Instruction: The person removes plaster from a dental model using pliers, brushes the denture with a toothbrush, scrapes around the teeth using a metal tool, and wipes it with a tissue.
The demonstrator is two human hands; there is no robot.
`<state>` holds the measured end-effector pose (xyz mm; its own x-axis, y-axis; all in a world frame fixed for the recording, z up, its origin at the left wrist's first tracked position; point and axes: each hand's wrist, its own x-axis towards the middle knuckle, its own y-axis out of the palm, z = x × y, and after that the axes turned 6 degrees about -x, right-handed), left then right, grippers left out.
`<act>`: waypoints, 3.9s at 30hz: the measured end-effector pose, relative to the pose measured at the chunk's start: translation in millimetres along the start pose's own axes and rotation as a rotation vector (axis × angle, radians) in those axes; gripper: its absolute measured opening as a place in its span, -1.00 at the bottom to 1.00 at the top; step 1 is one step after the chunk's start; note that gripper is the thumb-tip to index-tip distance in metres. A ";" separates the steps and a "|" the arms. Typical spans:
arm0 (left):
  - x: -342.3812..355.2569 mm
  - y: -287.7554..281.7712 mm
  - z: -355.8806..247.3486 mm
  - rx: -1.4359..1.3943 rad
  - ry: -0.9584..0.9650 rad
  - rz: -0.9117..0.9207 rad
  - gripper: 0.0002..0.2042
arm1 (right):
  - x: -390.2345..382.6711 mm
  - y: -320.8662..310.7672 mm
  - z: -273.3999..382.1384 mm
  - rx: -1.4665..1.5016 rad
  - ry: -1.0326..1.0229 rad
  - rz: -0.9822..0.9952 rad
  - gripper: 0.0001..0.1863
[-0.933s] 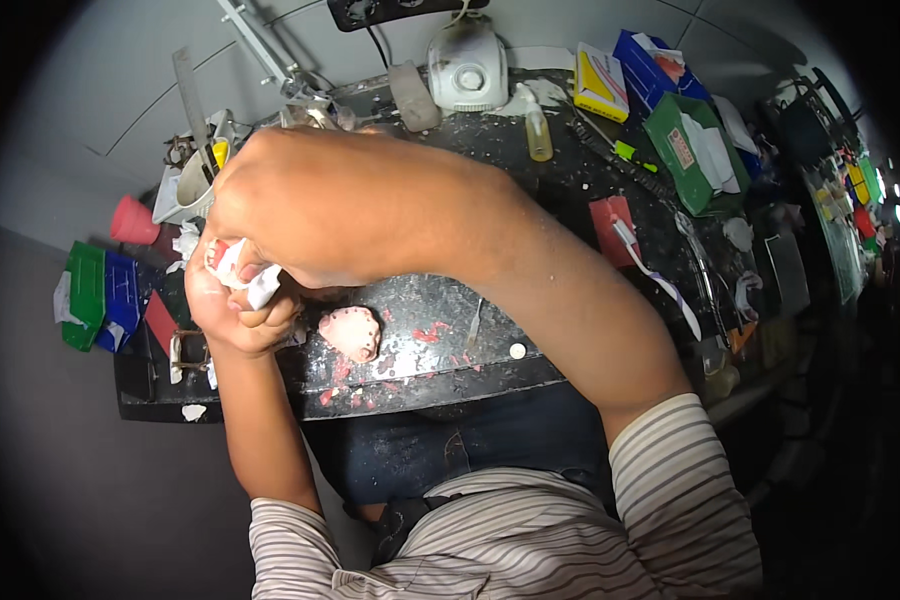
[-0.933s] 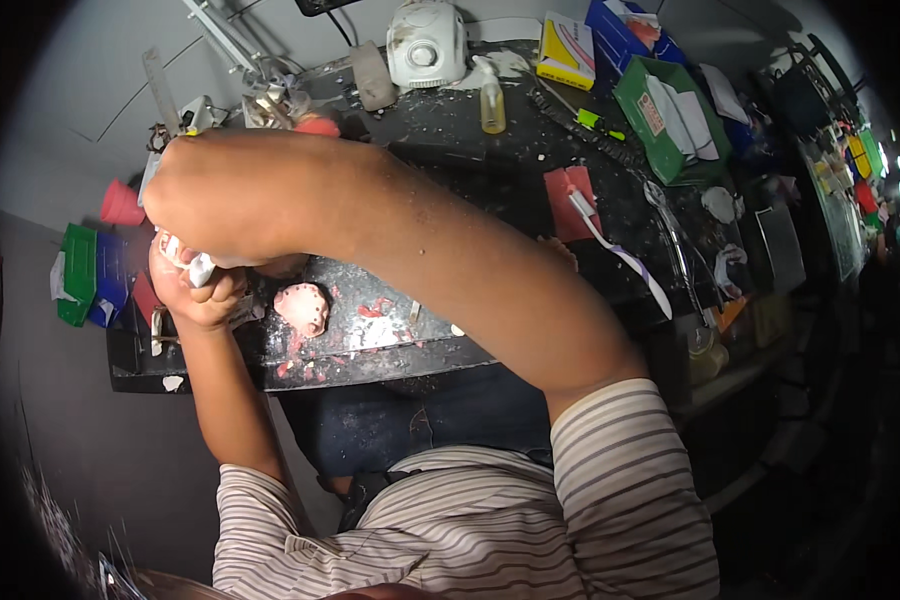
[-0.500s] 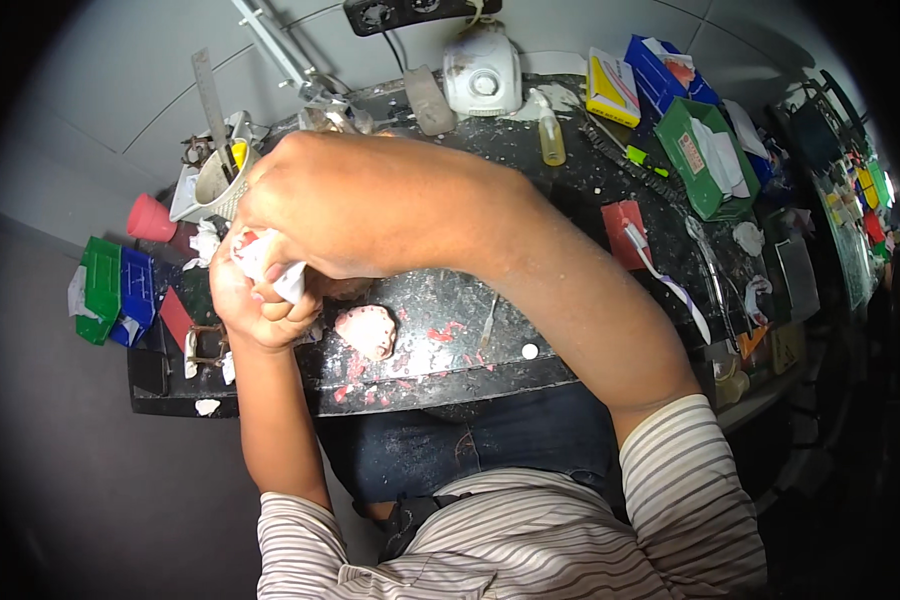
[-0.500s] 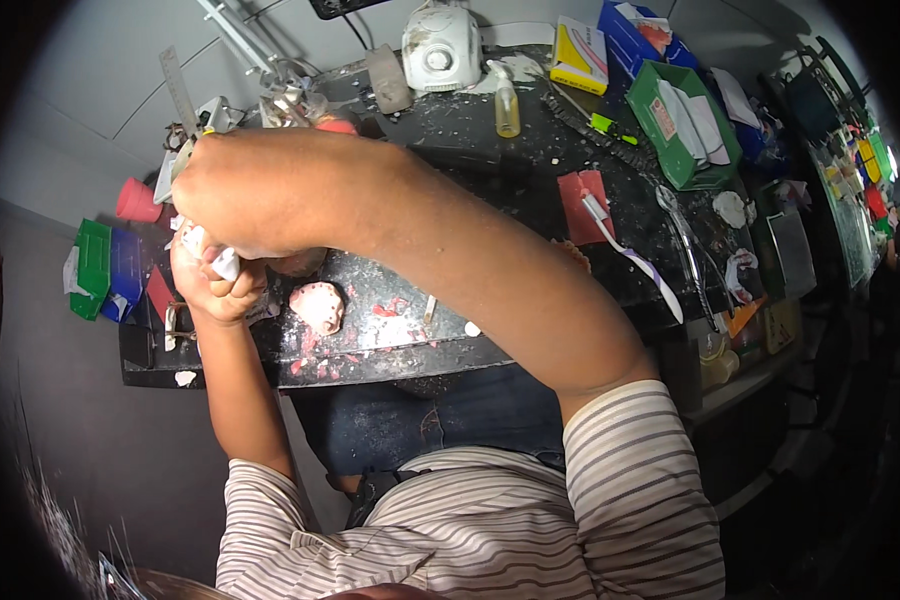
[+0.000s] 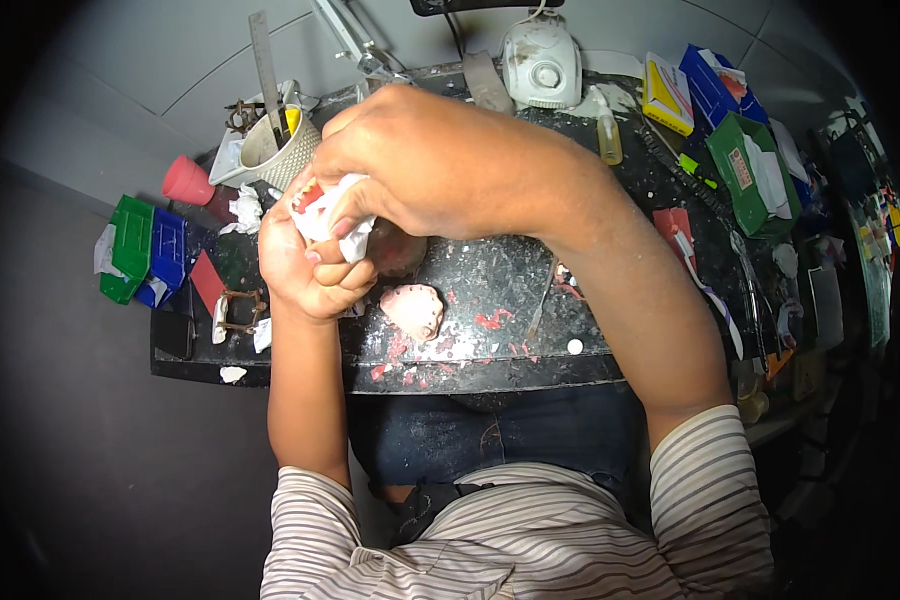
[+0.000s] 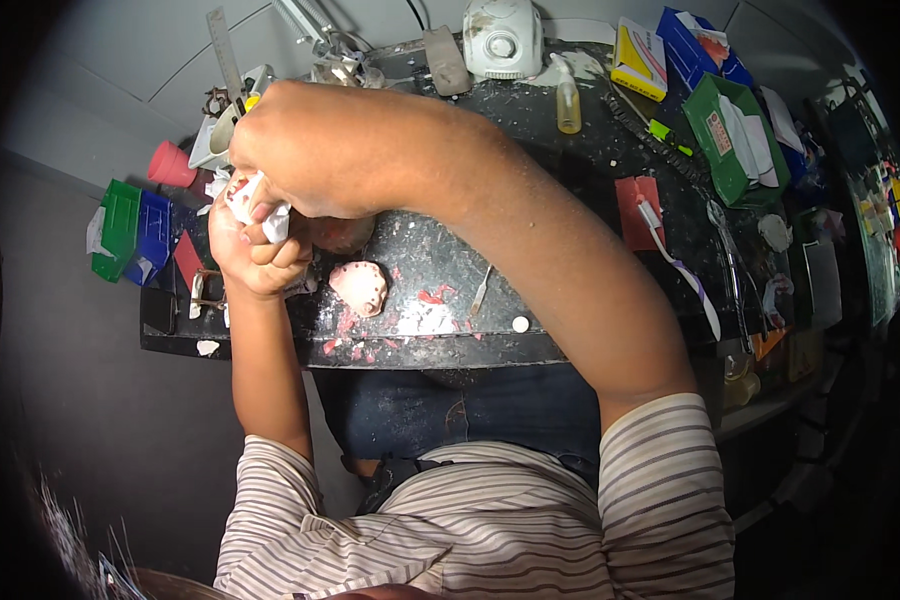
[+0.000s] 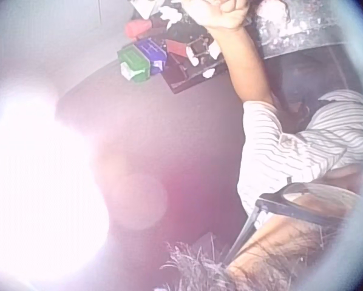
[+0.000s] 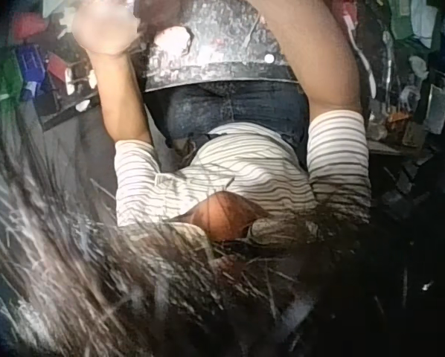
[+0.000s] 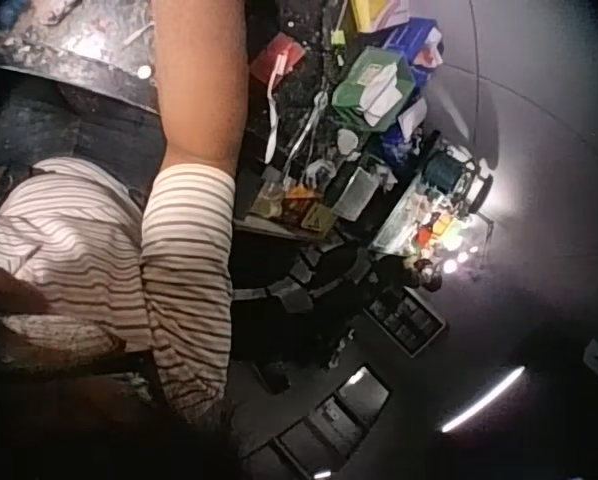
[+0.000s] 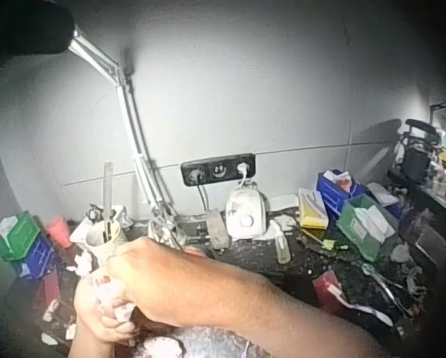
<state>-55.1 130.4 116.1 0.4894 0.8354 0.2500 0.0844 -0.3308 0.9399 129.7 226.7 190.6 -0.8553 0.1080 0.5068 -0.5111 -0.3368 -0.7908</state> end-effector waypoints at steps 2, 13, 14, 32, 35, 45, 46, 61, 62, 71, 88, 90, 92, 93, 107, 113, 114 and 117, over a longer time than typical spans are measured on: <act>11.3 19.6 10.3 -0.001 0.039 -0.138 -0.62 | -2.8 1.5 -4.4 -0.002 -0.031 -0.058 -0.82; -0.2 -1.9 5.2 -0.055 0.039 0.002 -0.52 | 0.4 4.6 2.7 0.043 -0.009 -0.085 -0.81; 0.5 -2.6 3.3 -0.014 0.018 0.029 -0.52 | -0.2 1.8 4.0 0.043 0.016 -0.041 -0.76; 8.0 9.5 11.5 0.007 -0.005 0.021 -0.49 | -5.3 -21.3 9.7 0.119 0.112 0.088 -0.71; 11.9 14.1 14.4 -0.100 0.054 -0.168 -0.43 | -9.3 -31.8 8.5 0.157 0.175 0.125 -0.77; 9.4 4.8 5.6 -0.148 -0.107 0.068 -0.36 | -16.7 -58.4 2.4 0.293 0.413 -0.142 -0.82; 8.7 4.2 5.5 -0.128 -0.079 0.083 -0.37 | -16.6 -57.8 2.0 0.258 0.404 -0.134 -0.82; 10.3 3.6 3.7 -0.115 -0.043 0.105 -0.38 | -17.2 -57.6 -2.7 -0.110 0.379 -0.014 -0.72; 9.8 4.2 2.6 -0.116 -0.032 0.073 -0.37 | -19.8 -57.6 -8.3 -0.168 0.450 0.048 -0.65; 1.0 26.5 3.5 0.285 0.265 -0.324 -0.38 | -88.7 -137.5 18.5 -0.673 0.616 -0.268 -0.47; -11.1 36.5 47.3 0.528 0.414 0.072 -0.09 | -330.0 -84.8 117.8 -0.449 1.246 -0.471 -0.77; -25.7 39.5 64.5 0.617 0.356 0.088 -0.02 | -349.4 -80.4 115.9 -0.477 1.408 -0.459 -0.79; -35.5 53.3 95.2 0.788 0.501 -0.225 0.17 | -364.6 -78.5 111.8 -0.527 1.419 -0.468 -0.80; -48.7 47.2 99.6 0.731 0.502 -0.179 0.14 | -367.1 -79.2 110.8 -0.566 1.422 -0.481 -0.80; -169.1 63.7 197.5 0.719 0.502 -0.483 0.01 | -328.3 -48.7 125.5 -0.270 1.142 -0.473 -0.86; -216.3 76.0 202.0 0.785 0.726 -0.527 0.04 | -250.5 -19.2 152.9 -0.126 0.866 -0.316 -0.81; -223.6 79.2 201.9 0.798 0.757 -0.554 0.05 | -243.6 -16.0 152.6 -0.143 0.833 -0.320 -0.81; -235.1 87.5 195.8 0.825 0.819 -0.628 0.11 | -229.9 -13.3 153.9 -0.158 0.784 -0.328 -0.80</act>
<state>7.2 -180.9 94.0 -0.4650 0.8692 0.1682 0.7461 0.2824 0.6030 346.2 62.4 137.4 -0.4443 0.8110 0.3806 -0.6986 -0.0476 -0.7140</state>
